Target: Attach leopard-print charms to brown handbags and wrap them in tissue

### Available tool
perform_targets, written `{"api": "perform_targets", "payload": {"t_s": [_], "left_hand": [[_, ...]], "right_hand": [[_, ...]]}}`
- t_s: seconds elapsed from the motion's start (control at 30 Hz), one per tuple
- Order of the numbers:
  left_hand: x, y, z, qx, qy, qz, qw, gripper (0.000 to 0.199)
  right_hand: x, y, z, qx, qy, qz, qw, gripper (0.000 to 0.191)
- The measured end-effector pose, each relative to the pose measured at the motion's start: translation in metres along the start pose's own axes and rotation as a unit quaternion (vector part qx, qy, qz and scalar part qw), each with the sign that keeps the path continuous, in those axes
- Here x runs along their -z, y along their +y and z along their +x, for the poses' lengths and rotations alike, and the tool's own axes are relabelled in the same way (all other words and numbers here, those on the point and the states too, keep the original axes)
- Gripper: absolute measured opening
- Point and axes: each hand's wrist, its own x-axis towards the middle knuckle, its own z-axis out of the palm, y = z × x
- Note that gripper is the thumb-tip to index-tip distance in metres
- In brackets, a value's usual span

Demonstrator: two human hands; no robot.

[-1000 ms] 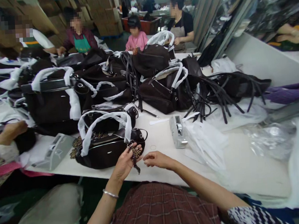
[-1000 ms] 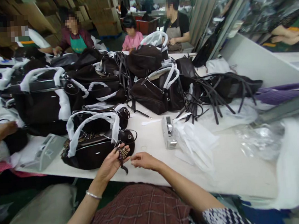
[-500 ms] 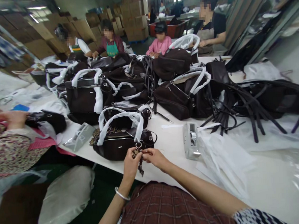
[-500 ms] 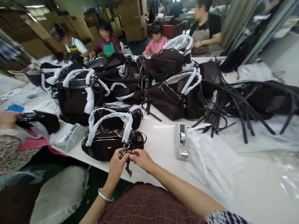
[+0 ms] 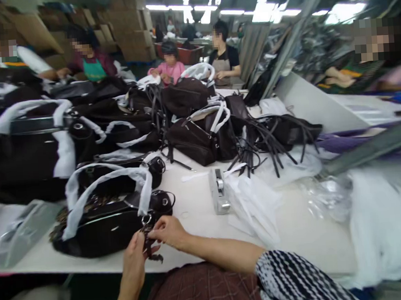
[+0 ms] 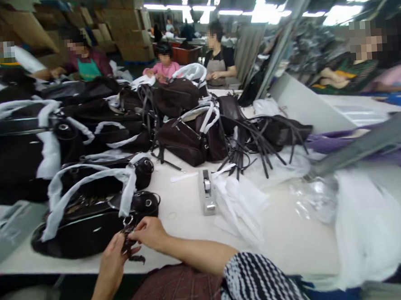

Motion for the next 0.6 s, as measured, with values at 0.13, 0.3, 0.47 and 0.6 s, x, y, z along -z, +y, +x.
{"api": "perform_targets", "payload": {"t_s": [0.13, 0.3, 0.47, 0.6], "left_hand": [[-0.002, -0.004, 0.008, 0.036, 0.006, 0.042, 0.998, 0.058], [-0.002, 0.000, 0.011, 0.053, -0.013, 0.010, 0.998, 0.058], [0.002, 0.000, 0.015, 0.082, -0.011, 0.022, 0.996, 0.061], [-0.003, 0.002, 0.017, 0.076, -0.005, 0.023, 0.997, 0.056]], "right_hand": [[0.004, 0.002, 0.003, 0.001, -0.012, -0.026, 1.000, 0.023], [0.076, -0.020, -0.027, 0.131, 0.022, -0.009, 0.991, 0.015], [0.262, -0.018, -0.073, 0.151, 0.453, -0.108, 0.872, 0.034], [0.384, 0.023, -0.101, -0.077, 0.578, -0.264, 0.768, 0.036]]}}
